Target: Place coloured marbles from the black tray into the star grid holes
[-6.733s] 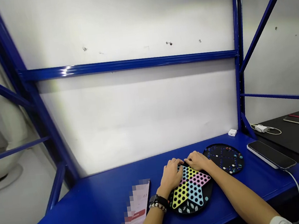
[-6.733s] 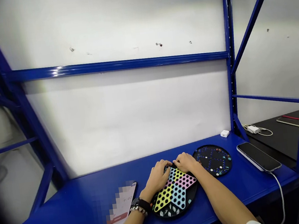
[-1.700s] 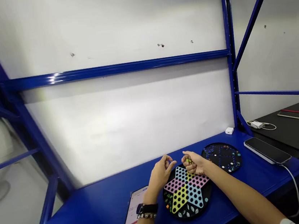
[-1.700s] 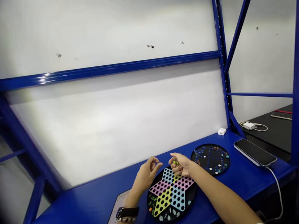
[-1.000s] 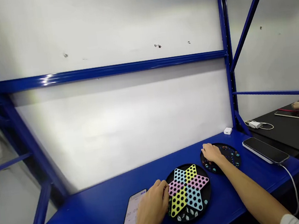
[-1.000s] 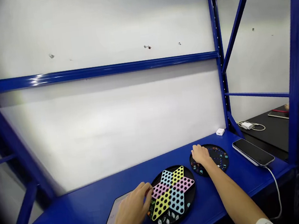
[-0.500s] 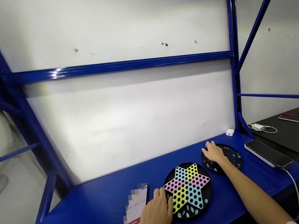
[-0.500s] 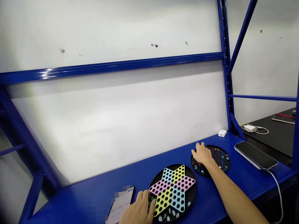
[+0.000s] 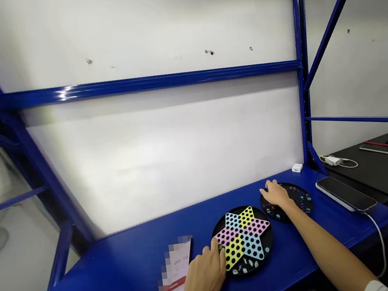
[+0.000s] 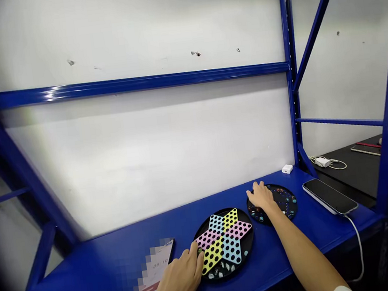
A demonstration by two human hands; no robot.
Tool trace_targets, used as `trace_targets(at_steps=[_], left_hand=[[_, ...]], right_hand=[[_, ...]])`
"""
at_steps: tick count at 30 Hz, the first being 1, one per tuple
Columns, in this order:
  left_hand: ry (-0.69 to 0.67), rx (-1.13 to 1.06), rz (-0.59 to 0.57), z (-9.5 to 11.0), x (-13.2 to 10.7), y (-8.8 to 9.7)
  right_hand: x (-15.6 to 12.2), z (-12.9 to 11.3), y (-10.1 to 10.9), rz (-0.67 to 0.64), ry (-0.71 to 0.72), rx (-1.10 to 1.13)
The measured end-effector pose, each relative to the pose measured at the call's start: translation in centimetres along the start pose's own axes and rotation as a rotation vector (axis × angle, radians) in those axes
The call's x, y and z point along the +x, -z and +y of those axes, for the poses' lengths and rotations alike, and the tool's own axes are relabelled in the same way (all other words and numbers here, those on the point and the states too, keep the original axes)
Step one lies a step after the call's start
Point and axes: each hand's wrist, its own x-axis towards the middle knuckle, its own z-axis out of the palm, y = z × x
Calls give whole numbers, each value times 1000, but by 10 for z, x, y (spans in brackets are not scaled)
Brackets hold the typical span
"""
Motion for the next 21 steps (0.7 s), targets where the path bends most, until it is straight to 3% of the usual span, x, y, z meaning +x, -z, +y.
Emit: trace_targets(at_steps=[3, 10, 14, 21], left_hand=[[-55, 130, -84, 2, 1, 3], [24, 29, -130, 4, 7, 9], [158, -15, -153, 8, 6, 18], [132, 11, -157, 6, 4, 21]], right_hand=[[0, 0, 0, 2, 1, 11], [1, -2, 0, 14, 6, 41], [-2, -6, 1, 20, 21, 65], [-4, -11, 2, 39, 32, 94]])
